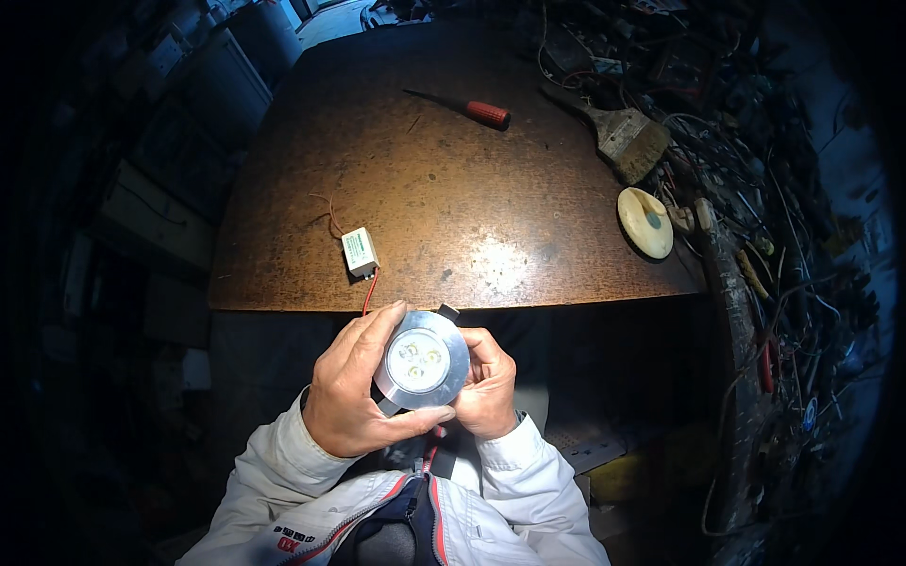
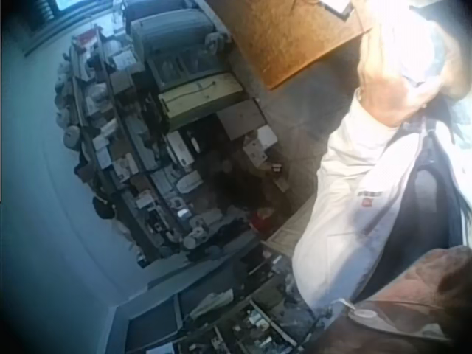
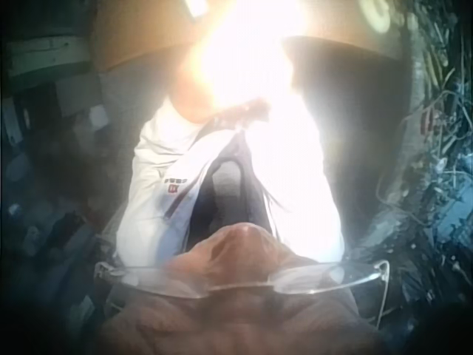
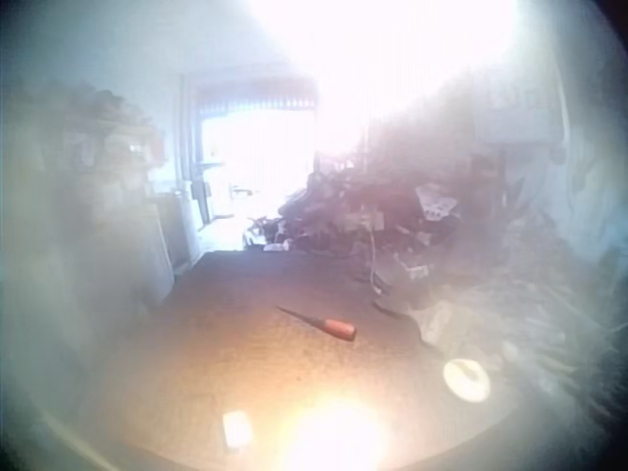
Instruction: The person assembles a small electronic device by connecting wires to a circular component with three LEDs. They rotate the component to inspect it, then connect a power adapter to test the LEDs. The person continues to adjust the wiring and inspect the assembly throughout the clip.
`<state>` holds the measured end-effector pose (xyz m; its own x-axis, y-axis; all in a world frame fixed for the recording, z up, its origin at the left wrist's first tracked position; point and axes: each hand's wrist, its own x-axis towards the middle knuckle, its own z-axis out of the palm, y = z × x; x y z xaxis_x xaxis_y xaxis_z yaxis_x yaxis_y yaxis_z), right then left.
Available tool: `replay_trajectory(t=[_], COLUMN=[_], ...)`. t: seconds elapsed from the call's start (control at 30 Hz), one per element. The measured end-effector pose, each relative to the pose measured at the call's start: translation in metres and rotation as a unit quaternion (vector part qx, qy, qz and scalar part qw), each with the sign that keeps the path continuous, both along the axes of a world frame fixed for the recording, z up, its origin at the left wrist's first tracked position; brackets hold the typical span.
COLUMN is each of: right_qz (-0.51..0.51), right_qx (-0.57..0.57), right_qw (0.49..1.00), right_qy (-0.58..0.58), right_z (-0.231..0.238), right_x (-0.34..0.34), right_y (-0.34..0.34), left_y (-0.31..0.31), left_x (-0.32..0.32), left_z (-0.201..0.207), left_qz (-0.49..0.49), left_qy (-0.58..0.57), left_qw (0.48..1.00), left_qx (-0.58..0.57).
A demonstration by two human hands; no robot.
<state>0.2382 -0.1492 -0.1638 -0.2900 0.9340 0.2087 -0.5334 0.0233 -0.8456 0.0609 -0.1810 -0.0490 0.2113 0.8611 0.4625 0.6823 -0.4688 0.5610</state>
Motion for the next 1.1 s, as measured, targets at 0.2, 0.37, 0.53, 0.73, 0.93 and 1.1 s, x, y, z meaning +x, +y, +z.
replay_trajectory(t=[0.2,0.37,0.53,0.73,0.93,1.1], right_qz=[-0.004,-0.007,-0.005,-0.003,-0.001,-0.01], right_qx=[-0.002,0.007,0.001,0.001,-0.005,0.011], right_qw=[1.0,1.0,1.0,1.0,1.0,1.0], right_qy=[0.022,0.017,0.012,-0.003,0.009,-0.004], right_z=[0.0,0.003,-0.002,-0.002,0.002,0.004], right_x=[-0.001,-0.002,0.0,0.0,-0.001,-0.001], right_y=[-0.001,0.0,0.0,-0.001,-0.001,-0.001], left_y=[-0.001,-0.001,-0.001,-0.002,-0.002,0.001], left_x=[0.0,0.0,0.004,0.004,0.002,-0.007], left_z=[-0.005,-0.006,-0.004,-0.003,-0.004,-0.001], left_qz=[-0.008,-0.005,0.004,0.011,0.005,-0.041], left_qy=[-0.034,-0.034,-0.022,-0.025,-0.036,-0.107], left_qw=[0.999,0.999,1.0,1.0,0.999,0.992], left_qx=[-0.011,-0.009,-0.005,-0.013,-0.014,-0.049])
